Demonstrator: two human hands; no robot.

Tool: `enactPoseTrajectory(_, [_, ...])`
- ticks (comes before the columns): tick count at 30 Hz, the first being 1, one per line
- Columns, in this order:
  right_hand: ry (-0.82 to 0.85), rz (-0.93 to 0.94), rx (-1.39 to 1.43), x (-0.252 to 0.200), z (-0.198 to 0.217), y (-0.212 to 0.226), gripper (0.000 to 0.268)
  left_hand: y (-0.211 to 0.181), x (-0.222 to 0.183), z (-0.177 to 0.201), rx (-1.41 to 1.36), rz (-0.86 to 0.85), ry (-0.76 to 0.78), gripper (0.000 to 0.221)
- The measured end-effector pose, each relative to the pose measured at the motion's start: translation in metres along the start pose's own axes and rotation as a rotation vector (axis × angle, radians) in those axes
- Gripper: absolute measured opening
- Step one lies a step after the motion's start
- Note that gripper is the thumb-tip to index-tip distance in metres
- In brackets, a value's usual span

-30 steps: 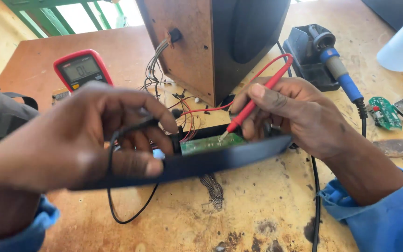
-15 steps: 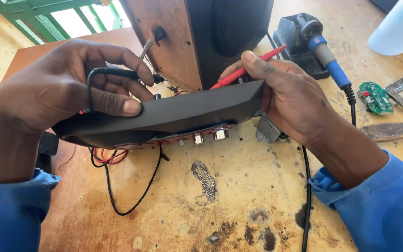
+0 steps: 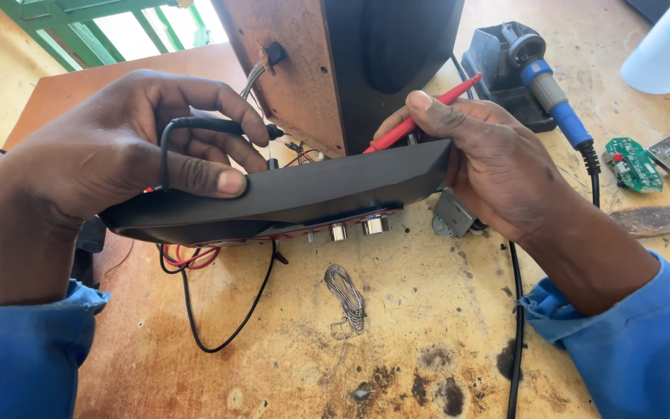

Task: Connecting internal wiring to a circuit board and using a digital multimeter to test components during a speaker repair.

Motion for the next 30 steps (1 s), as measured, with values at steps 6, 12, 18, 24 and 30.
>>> enactPoseTrajectory(6, [0.137,0.024,-0.003,0.0,-0.002,-0.001,0.042,0.01,-0.012,-0.007,0.052,-0.159,0.089,0.045])
enactPoseTrajectory(12, [0.242,0.008,-0.08,-0.002,-0.018,-0.004,0.041,0.03,-0.053,-0.038,0.106,-0.359,0.151,0.033])
enactPoseTrajectory(18, [0.294,0.035,-0.145,-0.002,-0.02,-0.01,0.044,0.062,-0.069,-0.063,0.387,-0.421,-0.099,0.021])
enactPoseTrajectory(24, [0.254,0.042,-0.321,-0.004,-0.029,-0.012,0.027,0.076,-0.067,-0.069,0.408,-0.462,0.027,0.025])
enactPoseTrajectory(30, [0.184,-0.007,-0.433,-0.004,-0.032,-0.014,0.023,0.072,-0.062,-0.067,0.432,-0.589,0.089,0.039])
Point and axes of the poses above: each hand's wrist, its own x-axis towards the middle knuckle, its own z-axis out of the back of the hand, y = z × x, the point moved 5 cm from there along x, towards the middle knuckle, and after that the axes turned 7 degrees about z, right-handed, at the moved point
